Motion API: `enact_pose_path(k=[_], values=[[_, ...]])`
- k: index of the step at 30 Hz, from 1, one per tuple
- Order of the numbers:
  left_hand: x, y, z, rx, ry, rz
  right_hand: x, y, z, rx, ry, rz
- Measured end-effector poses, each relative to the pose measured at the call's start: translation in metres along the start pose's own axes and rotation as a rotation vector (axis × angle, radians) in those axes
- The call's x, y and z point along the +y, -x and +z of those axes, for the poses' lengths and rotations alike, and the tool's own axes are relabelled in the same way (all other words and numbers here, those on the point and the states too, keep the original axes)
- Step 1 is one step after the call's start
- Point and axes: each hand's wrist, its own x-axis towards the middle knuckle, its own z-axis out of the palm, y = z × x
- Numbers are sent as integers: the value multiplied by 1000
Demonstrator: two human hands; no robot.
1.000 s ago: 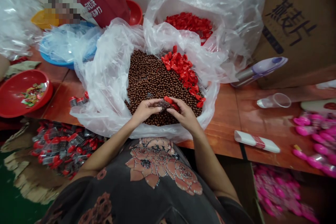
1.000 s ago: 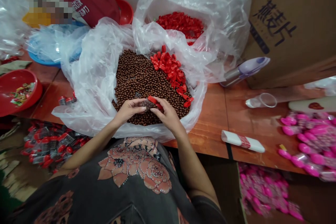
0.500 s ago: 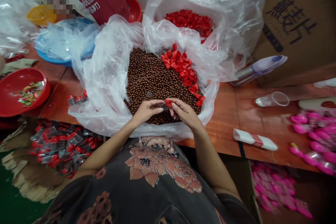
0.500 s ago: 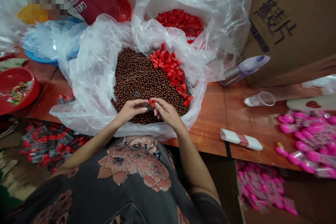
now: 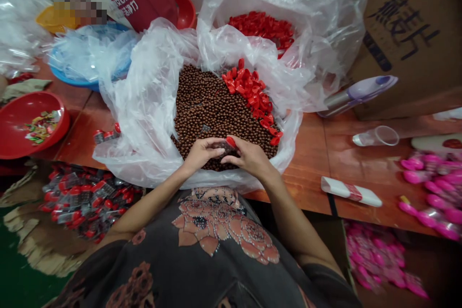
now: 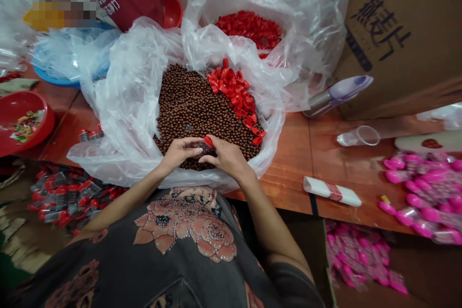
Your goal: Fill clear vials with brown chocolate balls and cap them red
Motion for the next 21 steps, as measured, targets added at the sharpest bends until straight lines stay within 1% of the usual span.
enact_pose_path(k=[3, 6, 8, 10, 11, 13, 14, 15, 17, 21], values=[[1, -1, 0, -21, -16, -4, -2, 0, 4, 42, 35, -35], [1, -3, 5, -89, 3, 20, -4, 1, 4, 10, -7, -50], [1, -3, 7, -111, 5, 50, -2, 2, 3, -24, -123, -22], [1, -2, 8, -88, -20, 46, 5, 3, 3, -13, -314, 66], [1, -2, 8, -72, -36, 29, 8, 4, 4, 18, -432, 133], [2, -1, 7, -53, -66, -5, 13, 4, 6, 136, -657, 279], [2, 0, 7, -53, -76, -13, 13, 4, 8, 208, -733, 330], [3, -1, 6, -58, -79, -11, 11, 3, 9, 266, -771, 348], [3, -2, 6, -67, -60, 1, 5, 3, 12, 303, -717, 287], [2, -2, 6, -43, -19, -14, -8, 3, 17, 232, -343, 24]])
